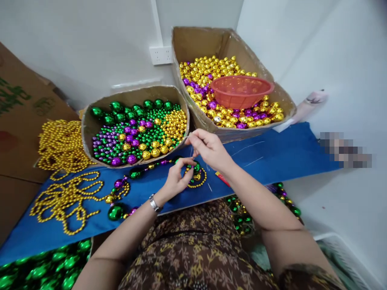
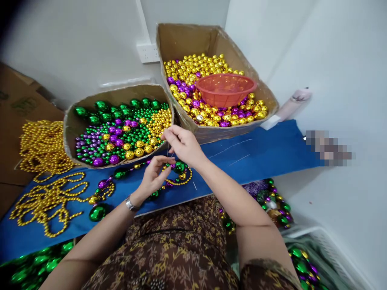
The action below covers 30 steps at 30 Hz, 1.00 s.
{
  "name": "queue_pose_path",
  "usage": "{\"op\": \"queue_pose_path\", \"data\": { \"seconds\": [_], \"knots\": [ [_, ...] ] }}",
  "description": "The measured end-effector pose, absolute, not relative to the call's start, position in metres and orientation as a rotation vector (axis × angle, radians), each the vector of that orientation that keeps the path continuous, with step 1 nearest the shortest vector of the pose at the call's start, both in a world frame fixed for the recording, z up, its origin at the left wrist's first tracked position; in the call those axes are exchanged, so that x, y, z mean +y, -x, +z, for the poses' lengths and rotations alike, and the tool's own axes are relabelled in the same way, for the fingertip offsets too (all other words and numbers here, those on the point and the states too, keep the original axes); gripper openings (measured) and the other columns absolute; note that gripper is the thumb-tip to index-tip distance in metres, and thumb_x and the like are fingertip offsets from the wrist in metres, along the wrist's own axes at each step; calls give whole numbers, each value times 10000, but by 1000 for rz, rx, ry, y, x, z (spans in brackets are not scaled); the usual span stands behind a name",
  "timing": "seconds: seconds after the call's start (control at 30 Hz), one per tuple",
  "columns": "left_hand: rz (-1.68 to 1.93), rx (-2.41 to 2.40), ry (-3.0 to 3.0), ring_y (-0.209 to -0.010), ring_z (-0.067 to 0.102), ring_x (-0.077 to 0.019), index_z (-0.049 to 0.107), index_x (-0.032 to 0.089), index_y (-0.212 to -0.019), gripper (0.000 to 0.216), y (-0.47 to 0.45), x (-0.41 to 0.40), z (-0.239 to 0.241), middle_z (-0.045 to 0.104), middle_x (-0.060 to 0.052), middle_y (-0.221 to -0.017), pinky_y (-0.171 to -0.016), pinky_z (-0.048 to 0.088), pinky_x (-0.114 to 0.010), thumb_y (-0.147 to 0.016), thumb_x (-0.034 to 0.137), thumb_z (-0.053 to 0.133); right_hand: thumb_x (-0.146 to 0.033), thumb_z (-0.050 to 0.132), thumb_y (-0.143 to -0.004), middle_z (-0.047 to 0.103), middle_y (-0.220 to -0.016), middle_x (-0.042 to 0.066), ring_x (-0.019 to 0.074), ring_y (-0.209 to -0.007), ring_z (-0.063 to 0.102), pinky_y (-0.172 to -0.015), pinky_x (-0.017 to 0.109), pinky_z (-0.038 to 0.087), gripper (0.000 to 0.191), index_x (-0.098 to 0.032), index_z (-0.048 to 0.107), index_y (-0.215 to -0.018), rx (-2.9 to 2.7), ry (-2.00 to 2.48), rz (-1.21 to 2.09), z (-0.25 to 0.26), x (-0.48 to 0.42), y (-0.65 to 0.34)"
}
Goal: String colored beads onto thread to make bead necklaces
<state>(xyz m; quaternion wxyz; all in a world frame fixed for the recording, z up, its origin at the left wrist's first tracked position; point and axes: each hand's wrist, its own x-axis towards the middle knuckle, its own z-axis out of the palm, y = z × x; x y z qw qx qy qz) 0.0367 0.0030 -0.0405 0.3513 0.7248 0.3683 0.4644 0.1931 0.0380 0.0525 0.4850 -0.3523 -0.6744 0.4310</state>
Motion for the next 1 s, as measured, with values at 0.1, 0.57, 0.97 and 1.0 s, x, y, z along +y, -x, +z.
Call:
{"op": "queue_pose_path", "data": {
  "seconds": [0.1,0.57,0.97,1.0],
  "knots": [
    [1198,834,-1801,-1049,654,-197,530,200,-1186,264,-30,7,-36,690,-99,-1082,-901,522,-357,-925,242,537,-471,509,-925,487,-617,-64,55,-499,456,-560,202,489,299,-196,561,-820,-1392,883,1190,40,58,-203],
    [1265,936,-1229,-961,693,-209,686,162,-1060,339,-15,22,-34,729,-82,-1002,-886,548,-334,-748,267,767,-366,599,-884,661,-1008,77,202,-891,637,-722,268,453,226,-222,635,-1055,-2237,2142,462,-72,-3,-335],
    [1099,760,-1307,-971,702,-218,618,205,-1188,396,-15,14,-35,656,-115,-1207,-837,557,-304,-806,234,718,-454,350,-991,619,-752,-6,104,-569,540,-559,226,447,406,-184,539,-1228,-1791,1376,1149,-39,-6,-278],
    [1079,750,-1318,-981,699,-215,609,213,-1210,417,-15,14,-35,646,-116,-1231,-851,553,-305,-808,227,716,-471,407,-969,619,-761,-10,96,-568,527,-554,221,437,397,-186,557,-1201,-1788,1286,1211,-32,-5,-268]
  ]
}}
